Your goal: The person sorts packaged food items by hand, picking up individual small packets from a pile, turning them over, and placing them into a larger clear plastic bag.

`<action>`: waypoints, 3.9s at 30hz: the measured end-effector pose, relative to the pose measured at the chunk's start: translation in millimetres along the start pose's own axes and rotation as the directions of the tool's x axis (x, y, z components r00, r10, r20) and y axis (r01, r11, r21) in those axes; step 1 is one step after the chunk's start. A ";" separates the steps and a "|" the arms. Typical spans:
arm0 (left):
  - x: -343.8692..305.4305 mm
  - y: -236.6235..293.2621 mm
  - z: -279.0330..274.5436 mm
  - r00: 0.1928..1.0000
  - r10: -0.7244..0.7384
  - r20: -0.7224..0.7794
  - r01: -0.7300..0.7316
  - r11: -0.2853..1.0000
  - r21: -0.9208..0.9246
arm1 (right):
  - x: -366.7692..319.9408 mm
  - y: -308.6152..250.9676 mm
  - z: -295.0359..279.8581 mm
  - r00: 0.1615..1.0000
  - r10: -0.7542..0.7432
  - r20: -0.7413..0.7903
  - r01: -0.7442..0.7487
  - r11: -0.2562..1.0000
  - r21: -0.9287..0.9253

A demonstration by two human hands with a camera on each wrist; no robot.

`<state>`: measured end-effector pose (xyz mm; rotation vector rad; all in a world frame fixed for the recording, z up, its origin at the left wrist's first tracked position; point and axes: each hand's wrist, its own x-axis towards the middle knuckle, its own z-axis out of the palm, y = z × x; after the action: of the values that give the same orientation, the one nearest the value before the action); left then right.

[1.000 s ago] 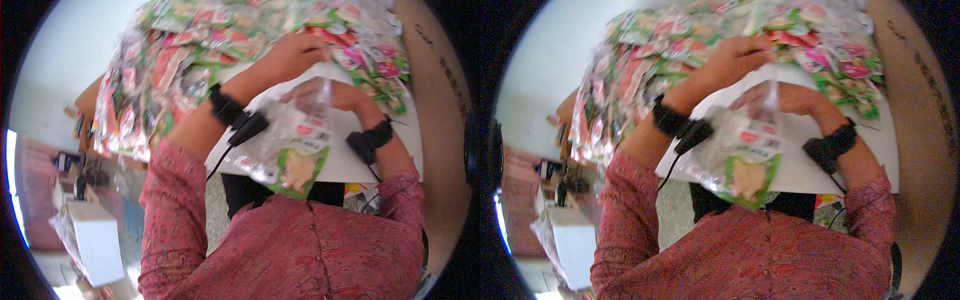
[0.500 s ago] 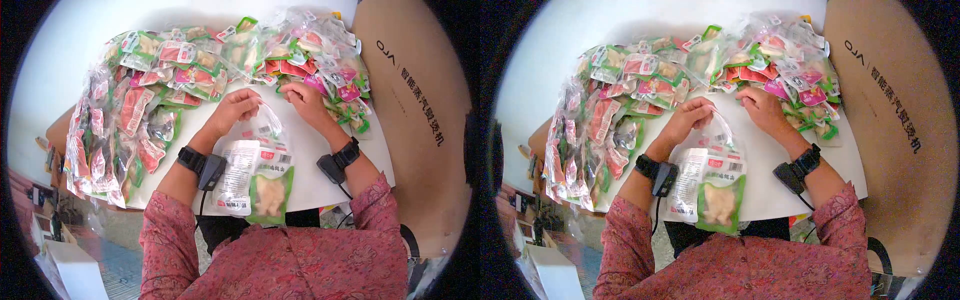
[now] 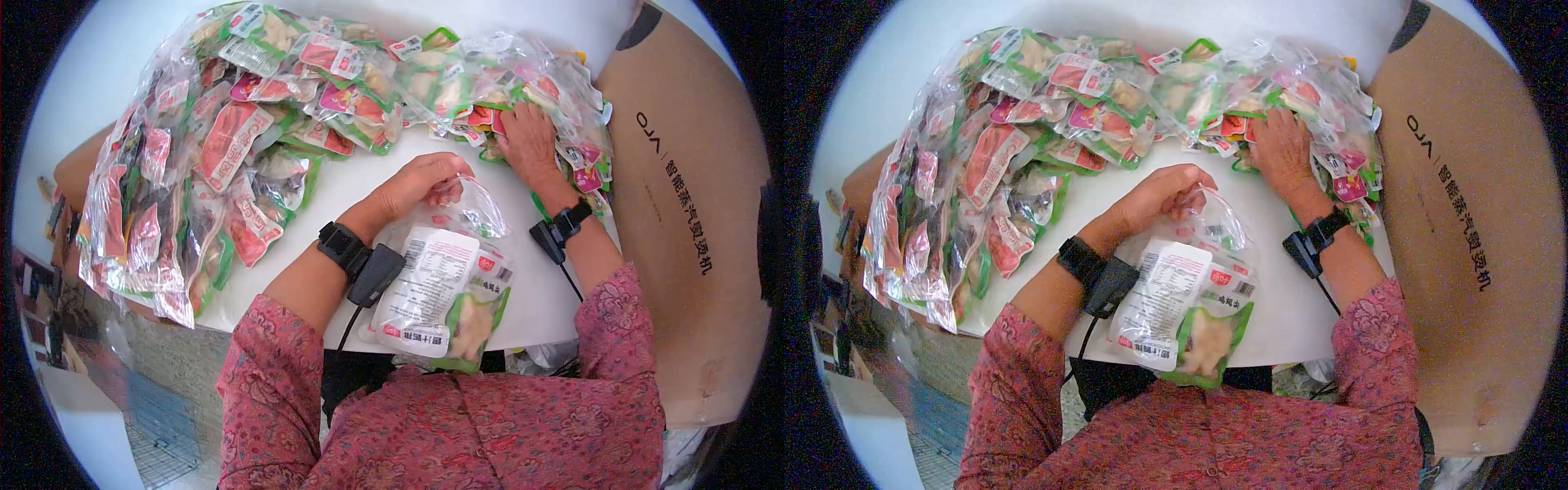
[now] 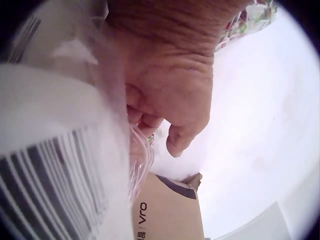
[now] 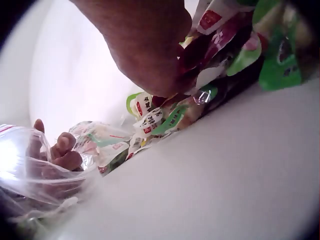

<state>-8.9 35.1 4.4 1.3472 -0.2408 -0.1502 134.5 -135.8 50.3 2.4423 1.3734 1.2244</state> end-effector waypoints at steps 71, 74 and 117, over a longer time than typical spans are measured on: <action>2.0 -8.2 20.8 0.951 -0.039 -0.307 0.008 0.995 -0.100 | -61.1 -41.0 -19.6 0.731 0.028 0.682 -0.603 -0.440 0.665; 2.5 -8.3 21.6 0.946 -0.016 -0.325 -0.014 0.996 -0.090 | -62.5 -41.3 -19.0 0.782 0.075 0.619 -0.550 -0.385 0.741; 1.6 -11.2 26.2 0.999 -0.035 -0.027 0.040 0.973 0.229 | -65.1 -37.3 4.1 0.784 0.100 0.613 -0.388 -0.691 0.609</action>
<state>-13.8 7.5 -1.1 1.5836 -0.2187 -0.1420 93.8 -161.2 -7.4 3.9054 1.9608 -2.1616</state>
